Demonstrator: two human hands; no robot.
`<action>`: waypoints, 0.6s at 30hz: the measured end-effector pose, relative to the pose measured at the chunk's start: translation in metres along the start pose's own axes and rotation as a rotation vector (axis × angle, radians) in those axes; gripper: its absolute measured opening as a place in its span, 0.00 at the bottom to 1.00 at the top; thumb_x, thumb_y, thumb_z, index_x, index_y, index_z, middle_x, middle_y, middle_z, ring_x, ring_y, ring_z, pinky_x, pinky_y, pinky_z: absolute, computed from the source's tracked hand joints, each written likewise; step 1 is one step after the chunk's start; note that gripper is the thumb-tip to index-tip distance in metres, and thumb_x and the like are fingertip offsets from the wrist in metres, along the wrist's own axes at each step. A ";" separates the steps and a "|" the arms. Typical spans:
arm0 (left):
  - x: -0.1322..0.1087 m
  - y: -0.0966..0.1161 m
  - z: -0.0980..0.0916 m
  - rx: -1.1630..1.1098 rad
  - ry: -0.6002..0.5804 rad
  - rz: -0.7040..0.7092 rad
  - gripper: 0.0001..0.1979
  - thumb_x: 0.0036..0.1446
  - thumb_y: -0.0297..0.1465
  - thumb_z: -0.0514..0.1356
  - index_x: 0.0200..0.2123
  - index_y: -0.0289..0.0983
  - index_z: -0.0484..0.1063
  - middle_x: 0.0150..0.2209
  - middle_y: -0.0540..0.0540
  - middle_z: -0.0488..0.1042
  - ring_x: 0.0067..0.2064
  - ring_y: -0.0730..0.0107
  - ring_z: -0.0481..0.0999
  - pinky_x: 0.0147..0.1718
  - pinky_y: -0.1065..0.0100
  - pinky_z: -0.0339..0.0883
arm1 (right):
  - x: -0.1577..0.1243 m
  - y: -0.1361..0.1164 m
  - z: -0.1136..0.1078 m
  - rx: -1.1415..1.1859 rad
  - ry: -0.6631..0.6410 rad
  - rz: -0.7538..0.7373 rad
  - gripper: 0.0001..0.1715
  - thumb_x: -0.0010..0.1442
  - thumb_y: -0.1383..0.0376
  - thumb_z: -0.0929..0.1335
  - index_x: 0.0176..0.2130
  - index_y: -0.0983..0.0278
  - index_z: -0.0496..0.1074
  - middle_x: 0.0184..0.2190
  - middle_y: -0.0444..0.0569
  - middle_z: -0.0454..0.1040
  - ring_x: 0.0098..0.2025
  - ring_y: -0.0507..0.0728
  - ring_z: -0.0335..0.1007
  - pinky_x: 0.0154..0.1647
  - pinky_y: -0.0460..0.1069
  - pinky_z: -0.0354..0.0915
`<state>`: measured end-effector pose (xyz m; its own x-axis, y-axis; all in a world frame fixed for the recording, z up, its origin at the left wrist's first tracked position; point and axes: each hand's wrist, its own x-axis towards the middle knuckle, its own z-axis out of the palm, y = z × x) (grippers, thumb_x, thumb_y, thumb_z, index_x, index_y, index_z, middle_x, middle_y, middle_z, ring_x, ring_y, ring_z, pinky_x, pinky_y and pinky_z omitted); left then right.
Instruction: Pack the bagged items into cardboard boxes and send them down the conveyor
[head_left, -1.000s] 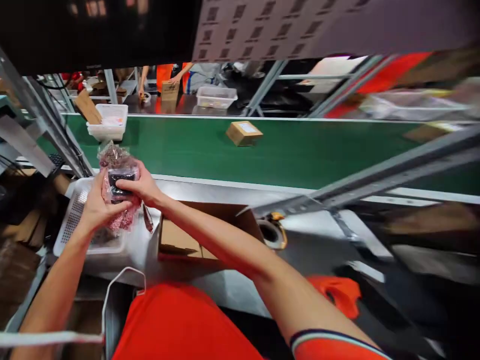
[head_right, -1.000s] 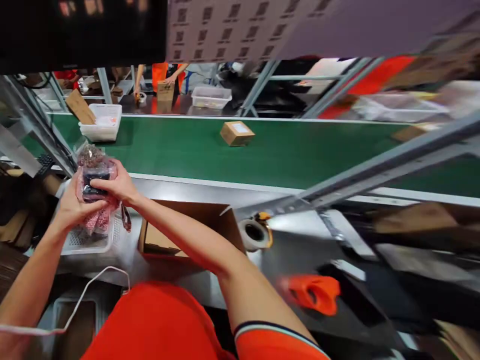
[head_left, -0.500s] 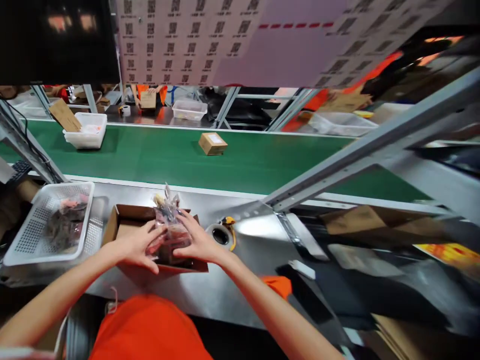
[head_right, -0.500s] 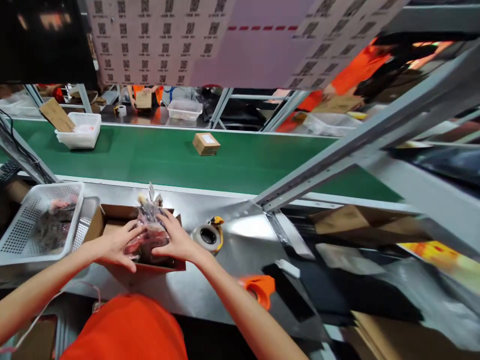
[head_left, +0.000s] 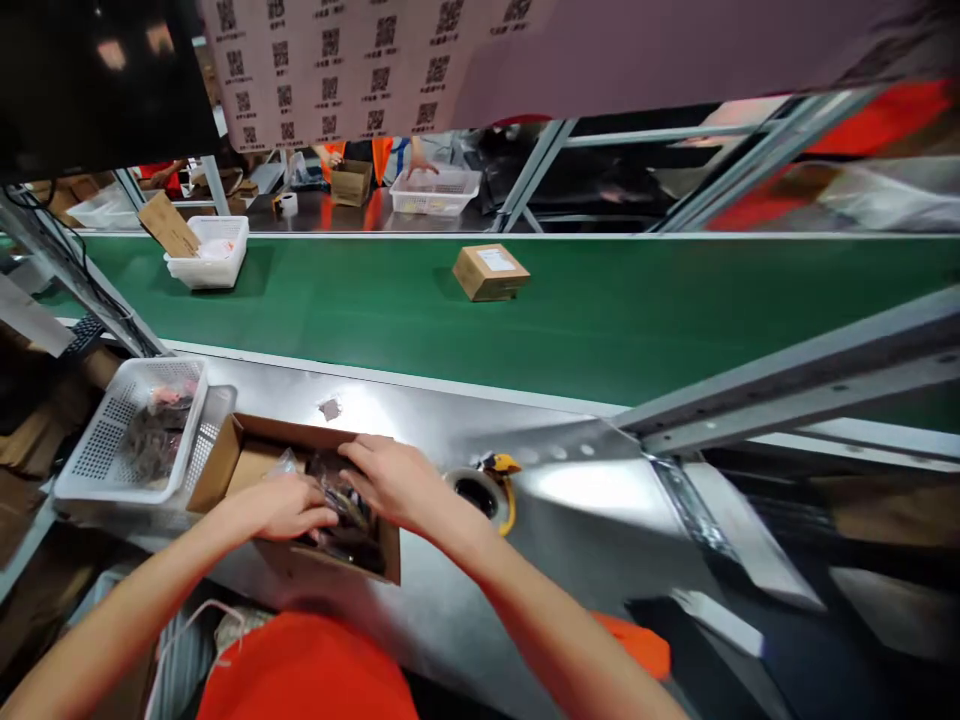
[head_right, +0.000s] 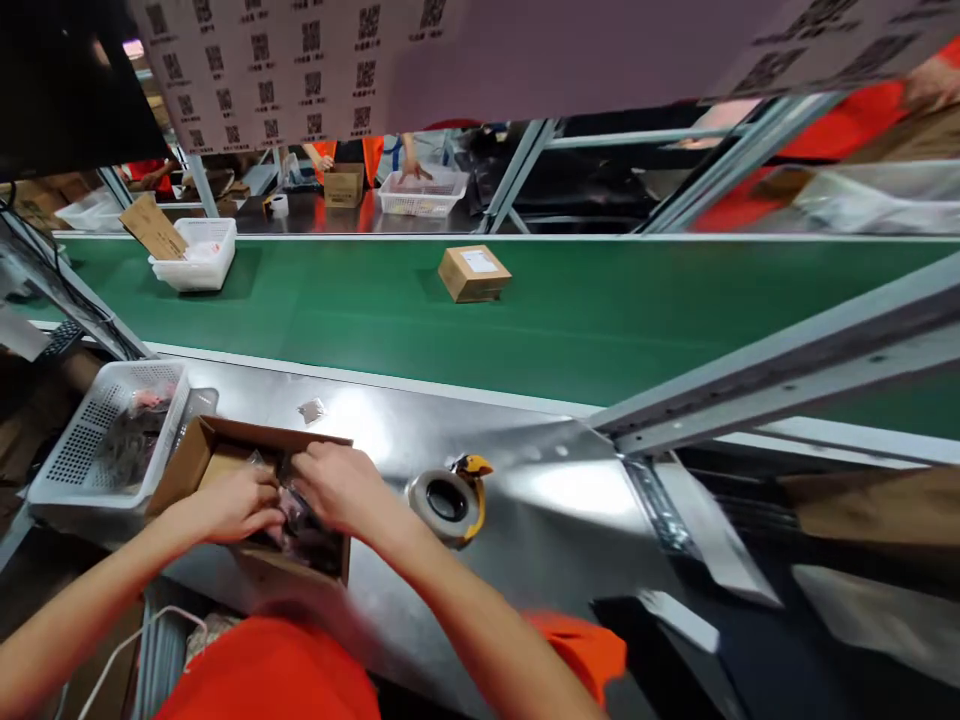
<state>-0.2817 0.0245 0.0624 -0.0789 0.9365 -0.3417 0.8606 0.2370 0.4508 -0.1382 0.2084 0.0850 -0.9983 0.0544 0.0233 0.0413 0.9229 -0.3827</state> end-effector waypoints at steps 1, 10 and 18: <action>-0.006 -0.004 0.000 0.040 0.069 -0.025 0.18 0.71 0.41 0.57 0.42 0.39 0.85 0.47 0.38 0.84 0.50 0.52 0.83 0.52 0.58 0.76 | -0.002 0.009 0.006 0.046 0.031 -0.044 0.12 0.71 0.63 0.68 0.47 0.62 0.83 0.40 0.56 0.84 0.41 0.63 0.82 0.39 0.52 0.71; -0.011 -0.028 0.036 -0.029 -0.106 -0.162 0.41 0.55 0.35 0.71 0.72 0.40 0.69 0.80 0.31 0.51 0.80 0.29 0.48 0.74 0.33 0.53 | 0.096 0.150 0.072 0.283 0.165 0.296 0.24 0.72 0.62 0.66 0.63 0.65 0.76 0.56 0.60 0.82 0.56 0.65 0.79 0.60 0.61 0.71; 0.066 -0.031 0.077 0.020 -0.387 0.083 0.54 0.53 0.41 0.72 0.79 0.46 0.54 0.81 0.34 0.49 0.80 0.29 0.45 0.74 0.31 0.46 | 0.138 0.158 0.195 0.406 -0.070 0.119 0.27 0.63 0.73 0.71 0.61 0.70 0.77 0.70 0.67 0.69 0.73 0.70 0.59 0.75 0.65 0.52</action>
<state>-0.2749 0.0589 -0.0382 0.1833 0.7849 -0.5919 0.8661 0.1559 0.4750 -0.2781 0.2872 -0.1521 -0.9886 0.1124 -0.1005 0.1504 0.6859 -0.7120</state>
